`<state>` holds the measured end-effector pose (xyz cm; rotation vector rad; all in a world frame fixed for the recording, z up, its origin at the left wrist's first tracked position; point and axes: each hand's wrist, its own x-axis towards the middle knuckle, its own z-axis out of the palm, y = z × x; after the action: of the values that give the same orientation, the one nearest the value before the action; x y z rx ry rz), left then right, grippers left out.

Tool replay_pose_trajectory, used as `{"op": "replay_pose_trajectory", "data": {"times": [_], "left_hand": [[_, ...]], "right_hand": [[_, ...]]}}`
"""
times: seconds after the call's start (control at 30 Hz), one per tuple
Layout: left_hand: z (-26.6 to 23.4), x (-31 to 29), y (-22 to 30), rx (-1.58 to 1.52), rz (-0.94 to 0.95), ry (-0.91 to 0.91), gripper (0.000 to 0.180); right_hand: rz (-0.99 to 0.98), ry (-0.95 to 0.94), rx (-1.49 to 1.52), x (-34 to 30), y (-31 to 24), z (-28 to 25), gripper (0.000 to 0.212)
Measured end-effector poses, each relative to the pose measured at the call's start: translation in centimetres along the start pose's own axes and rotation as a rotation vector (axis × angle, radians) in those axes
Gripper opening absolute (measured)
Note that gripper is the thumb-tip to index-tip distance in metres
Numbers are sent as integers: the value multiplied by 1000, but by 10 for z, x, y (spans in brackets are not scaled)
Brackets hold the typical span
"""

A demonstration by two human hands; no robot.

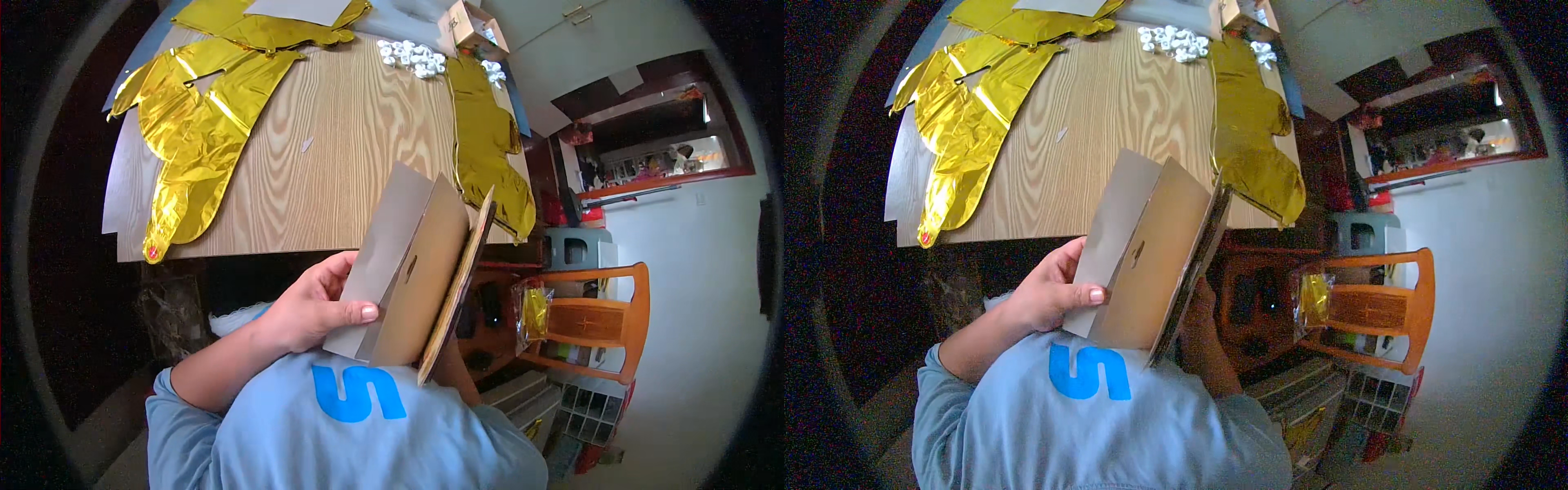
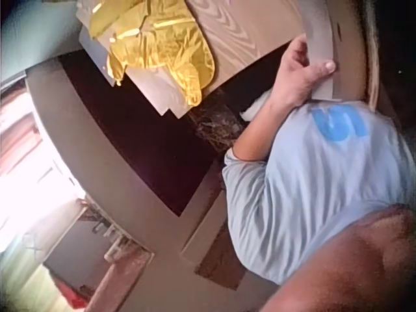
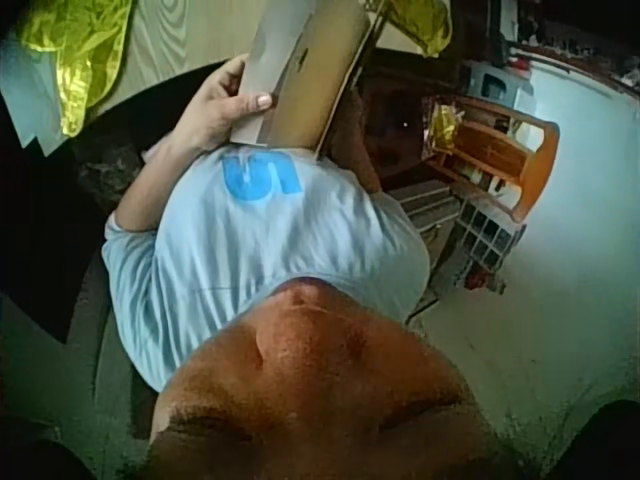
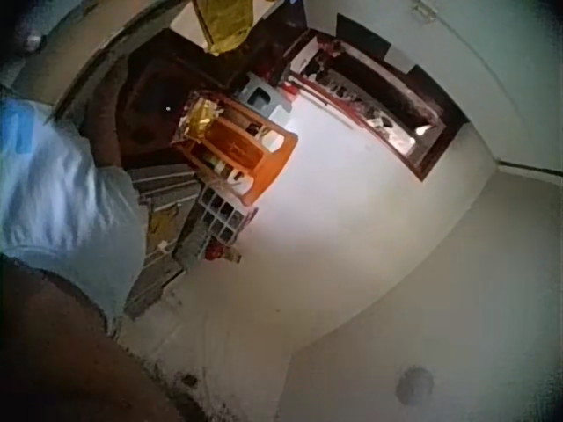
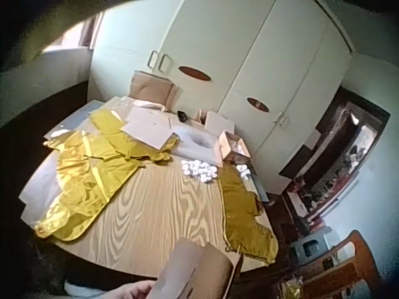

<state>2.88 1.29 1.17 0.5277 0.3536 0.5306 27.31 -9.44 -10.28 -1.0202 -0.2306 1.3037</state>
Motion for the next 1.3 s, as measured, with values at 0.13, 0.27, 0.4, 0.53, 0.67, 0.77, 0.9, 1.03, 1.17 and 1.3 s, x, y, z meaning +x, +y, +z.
{"op": "replay_pose_trajectory", "data": {"times": [0.13,0.27,0.4,0.53,0.67,0.77,0.9,1.03,1.17,1.3], "left_hand": [[-2,1,0,-46,-15,-32,59],[-4,0,-3,-70,-29,-19,61],[-6,1,-4,-85,-40,-45,60],[-6,1,-6,-116,-63,-52,59],[-6,2,-9,-158,-75,-78,58],[-6,3,-11,-202,-88,-96,57],[-6,5,-12,-218,-145,-73,55],[-2,4,-8,-149,-49,-25,53],[-2,2,-7,-74,22,21,46],[-7,-2,-1,21,31,68,30]], "right_hand": [[-9,6,-2,-3,-2,4,51],[-2,-23,9,1,0,3,49],[-8,-25,16,0,-1,4,48],[-10,-27,13,0,-3,4,46],[-11,-43,18,0,-3,3,45],[-6,-54,23,3,-3,3,44],[-12,-73,43,2,-5,2,43],[-9,-117,83,5,-7,0,42],[0,-218,153,8,-11,-1,40],[8,-393,251,12,-16,-2,39]]}}
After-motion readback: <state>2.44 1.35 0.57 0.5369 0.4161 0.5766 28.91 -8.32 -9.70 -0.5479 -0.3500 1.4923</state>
